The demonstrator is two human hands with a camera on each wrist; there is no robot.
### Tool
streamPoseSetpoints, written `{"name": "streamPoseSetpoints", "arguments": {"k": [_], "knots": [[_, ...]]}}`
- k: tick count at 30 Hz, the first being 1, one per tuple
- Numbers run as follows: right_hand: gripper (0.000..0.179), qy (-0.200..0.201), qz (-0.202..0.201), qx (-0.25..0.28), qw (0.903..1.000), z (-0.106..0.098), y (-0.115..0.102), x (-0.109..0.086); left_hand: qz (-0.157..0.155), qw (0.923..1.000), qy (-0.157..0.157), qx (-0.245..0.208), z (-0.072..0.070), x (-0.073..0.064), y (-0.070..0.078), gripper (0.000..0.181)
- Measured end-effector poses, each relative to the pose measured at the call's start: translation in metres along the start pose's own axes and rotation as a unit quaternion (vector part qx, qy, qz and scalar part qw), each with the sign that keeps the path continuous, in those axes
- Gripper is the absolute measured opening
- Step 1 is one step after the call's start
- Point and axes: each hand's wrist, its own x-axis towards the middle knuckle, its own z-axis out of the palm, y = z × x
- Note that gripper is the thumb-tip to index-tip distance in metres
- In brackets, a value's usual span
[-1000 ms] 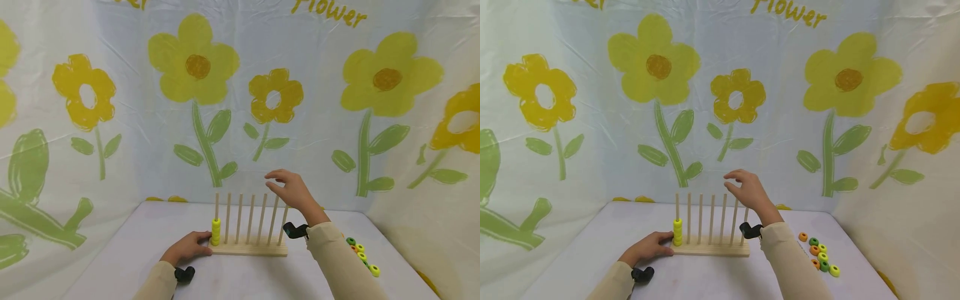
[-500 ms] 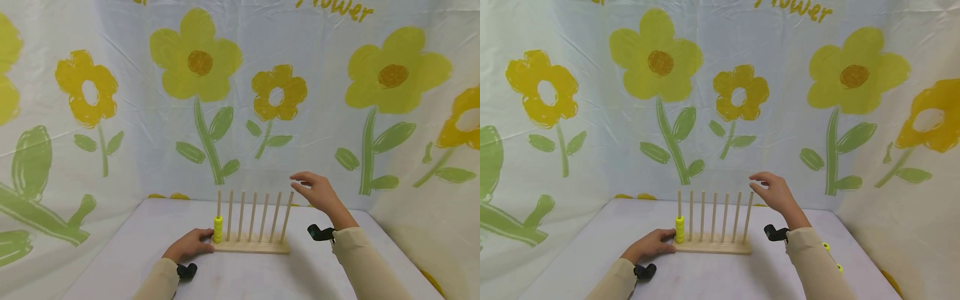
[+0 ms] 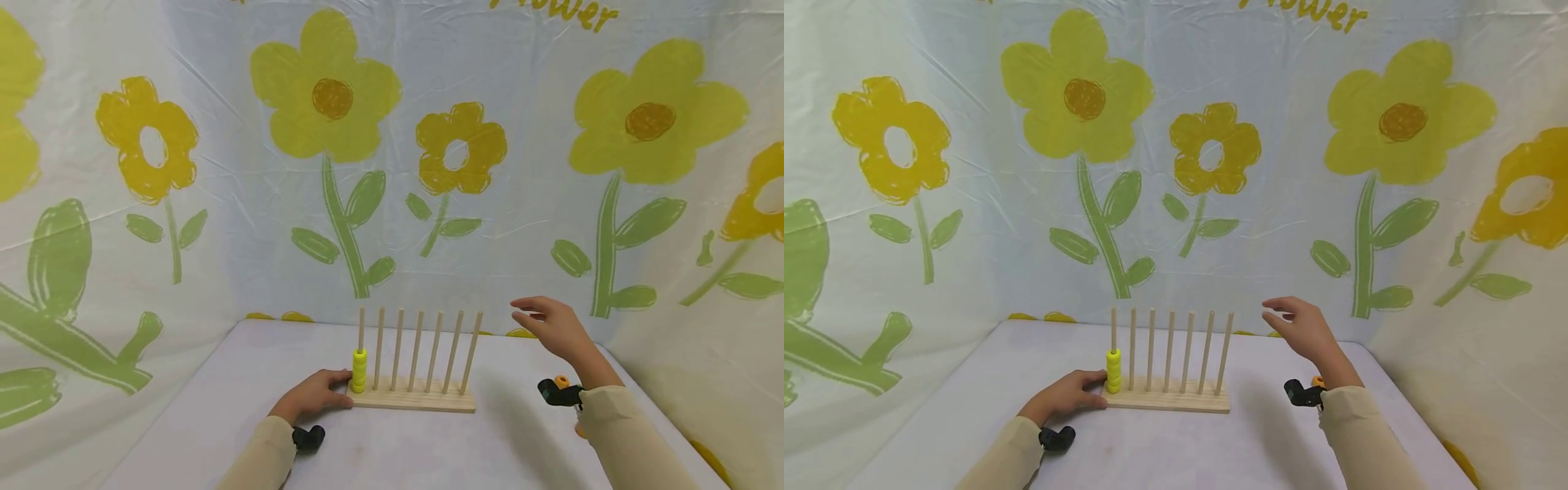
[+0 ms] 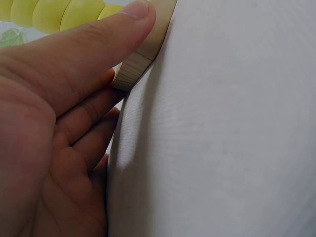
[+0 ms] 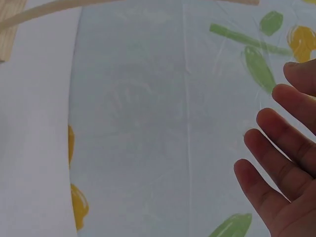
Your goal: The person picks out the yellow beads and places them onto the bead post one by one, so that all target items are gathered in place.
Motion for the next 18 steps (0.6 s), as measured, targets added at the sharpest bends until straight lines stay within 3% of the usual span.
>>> {"name": "streamPoseSetpoints", "arguments": {"k": [9,18], "knots": [[0.046,-0.001,0.013,-0.020,0.9997,-0.005,0.031,-0.013,0.000,1.0000,-0.001,-0.003,0.001,0.002,-0.003,0.075],[0.045,-0.020,0.044,-0.018,0.9987,-0.007,0.051,-0.026,-0.004,1.0000,-0.008,0.000,0.000,0.000,0.002,0.073]]}}
